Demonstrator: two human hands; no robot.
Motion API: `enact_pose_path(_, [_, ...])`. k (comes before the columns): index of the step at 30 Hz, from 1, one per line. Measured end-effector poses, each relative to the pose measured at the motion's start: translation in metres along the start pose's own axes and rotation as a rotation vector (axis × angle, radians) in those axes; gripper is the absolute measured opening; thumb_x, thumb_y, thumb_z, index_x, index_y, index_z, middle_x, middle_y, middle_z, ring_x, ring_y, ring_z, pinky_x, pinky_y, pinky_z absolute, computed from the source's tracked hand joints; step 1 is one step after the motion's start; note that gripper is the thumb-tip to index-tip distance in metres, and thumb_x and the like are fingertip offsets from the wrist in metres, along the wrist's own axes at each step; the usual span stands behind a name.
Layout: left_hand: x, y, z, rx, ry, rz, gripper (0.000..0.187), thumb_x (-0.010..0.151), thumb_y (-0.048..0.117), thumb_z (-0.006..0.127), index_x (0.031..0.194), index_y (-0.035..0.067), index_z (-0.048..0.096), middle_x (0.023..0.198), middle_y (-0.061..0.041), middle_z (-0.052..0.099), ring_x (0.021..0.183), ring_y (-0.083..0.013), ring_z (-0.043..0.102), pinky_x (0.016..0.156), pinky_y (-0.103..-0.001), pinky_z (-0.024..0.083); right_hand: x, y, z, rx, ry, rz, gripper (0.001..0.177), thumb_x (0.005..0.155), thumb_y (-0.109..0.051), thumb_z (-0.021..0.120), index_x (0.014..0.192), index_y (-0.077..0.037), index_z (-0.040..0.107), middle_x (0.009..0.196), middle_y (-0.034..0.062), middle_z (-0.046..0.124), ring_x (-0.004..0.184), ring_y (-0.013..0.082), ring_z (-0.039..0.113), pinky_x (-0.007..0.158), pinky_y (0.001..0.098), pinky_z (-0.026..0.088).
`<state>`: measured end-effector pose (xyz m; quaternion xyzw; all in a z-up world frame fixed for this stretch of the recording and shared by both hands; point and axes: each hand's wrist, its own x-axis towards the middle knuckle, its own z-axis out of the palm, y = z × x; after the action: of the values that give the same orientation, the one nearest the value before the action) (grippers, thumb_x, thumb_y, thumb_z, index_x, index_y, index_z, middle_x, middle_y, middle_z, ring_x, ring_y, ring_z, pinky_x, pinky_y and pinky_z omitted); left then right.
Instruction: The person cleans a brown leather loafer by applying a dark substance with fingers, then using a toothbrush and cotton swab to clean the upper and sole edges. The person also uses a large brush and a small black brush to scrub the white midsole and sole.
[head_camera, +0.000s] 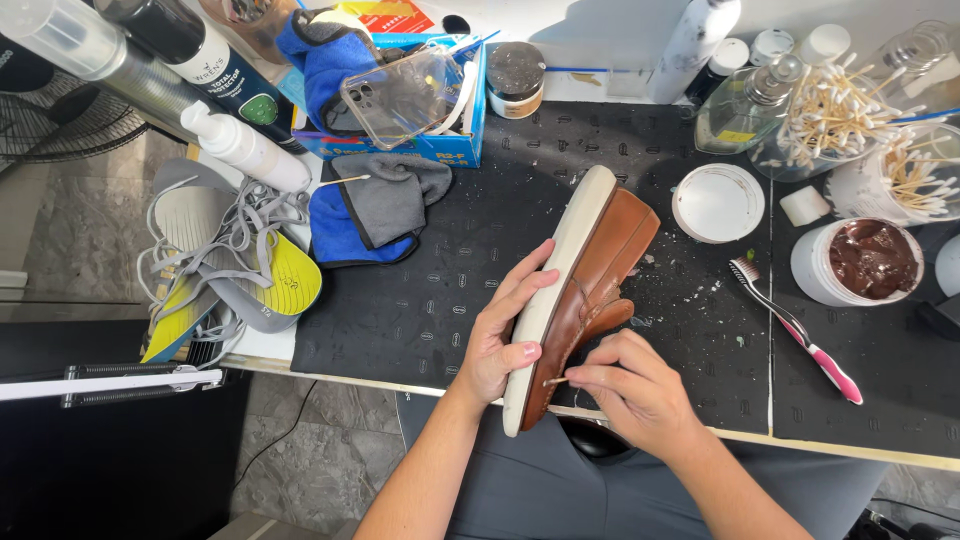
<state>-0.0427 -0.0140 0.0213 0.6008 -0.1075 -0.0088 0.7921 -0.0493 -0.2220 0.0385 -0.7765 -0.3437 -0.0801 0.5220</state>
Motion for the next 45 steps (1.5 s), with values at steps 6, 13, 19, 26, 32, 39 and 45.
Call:
enact_pose_path(6, [-0.001, -0.004, -0.002, -0.029, -0.003, -0.015, 0.078, 0.082, 0.054, 0.07, 0.145, 0.01, 0.061, 0.174, -0.02, 0.031, 0.161, -0.037, 0.035, 0.132, -0.048, 0.028, 0.003, 0.003, -0.001, 0.02, 0.118, 0.159, 0.027, 0.082, 0.004, 0.078, 0.107, -0.007, 0.077, 0.085, 0.0022, 0.061, 0.076, 0.0137, 0.062, 0.064, 0.0263, 0.05])
enact_pose_path(13, [0.0, -0.008, -0.003, -0.062, 0.005, -0.033, 0.078, 0.08, 0.055, 0.071, 0.144, 0.011, 0.062, 0.174, -0.02, 0.03, 0.161, -0.0386, 0.034, 0.132, -0.051, 0.029, 0.004, 0.0, -0.003, 0.001, -0.028, 0.021, 0.031, 0.079, 0.001, 0.078, 0.107, -0.011, 0.077, 0.083, 0.001, 0.056, 0.074, 0.014, 0.058, 0.065, 0.0272, 0.049])
enact_pose_path(19, [-0.001, -0.011, -0.004, -0.081, -0.001, -0.034, 0.078, 0.08, 0.054, 0.071, 0.144, 0.01, 0.062, 0.174, -0.02, 0.029, 0.161, -0.0384, 0.035, 0.132, -0.05, 0.028, 0.006, 0.0, -0.005, -0.028, 0.001, 0.092, 0.03, 0.08, 0.001, 0.078, 0.107, -0.01, 0.077, 0.081, 0.0013, 0.053, 0.073, 0.0141, 0.057, 0.063, 0.0269, 0.048])
enact_pose_path(26, [0.0, -0.01, -0.005, -0.079, -0.005, -0.031, 0.078, 0.081, 0.053, 0.07, 0.145, 0.009, 0.061, 0.174, -0.021, 0.029, 0.161, -0.0384, 0.034, 0.132, -0.051, 0.028, 0.006, -0.002, -0.002, 0.012, -0.017, 0.108, 0.029, 0.08, 0.003, 0.078, 0.106, -0.01, 0.077, 0.079, 0.0001, 0.053, 0.072, 0.0135, 0.057, 0.062, 0.027, 0.048])
enact_pose_path(32, [-0.001, -0.011, -0.005, -0.107, -0.013, -0.015, 0.078, 0.083, 0.054, 0.07, 0.146, 0.009, 0.06, 0.175, -0.021, 0.027, 0.162, -0.0385, 0.033, 0.133, -0.051, 0.028, 0.007, -0.009, -0.002, 0.052, -0.107, 0.008, 0.034, 0.078, 0.003, 0.077, 0.108, -0.011, 0.077, 0.08, 0.0013, 0.052, 0.074, 0.0148, 0.056, 0.064, 0.0278, 0.048])
enact_pose_path(39, [0.004, 0.001, -0.002, -0.206, 0.027, -0.022, 0.089, 0.082, 0.047, 0.066, 0.16, 0.009, 0.041, 0.174, -0.021, 0.026, 0.16, -0.0374, 0.033, 0.132, -0.05, 0.027, 0.01, -0.008, -0.003, -0.027, -0.07, 0.098, 0.035, 0.076, 0.006, 0.075, 0.106, -0.012, 0.078, 0.082, 0.0014, 0.059, 0.075, 0.0164, 0.06, 0.063, 0.0279, 0.049])
enact_pose_path(45, [0.001, 0.012, 0.033, -0.846, 0.267, -0.059, 0.102, 0.078, 0.027, 0.058, 0.166, 0.019, 0.008, 0.165, -0.02, 0.028, 0.149, -0.0379, 0.036, 0.123, -0.053, 0.029, -0.026, 0.0, -0.048, -0.279, 0.21, 0.218, 0.026, 0.083, 0.002, 0.075, 0.106, -0.009, 0.072, 0.097, 0.0034, 0.069, 0.091, 0.0195, 0.062, 0.082, 0.0325, 0.051])
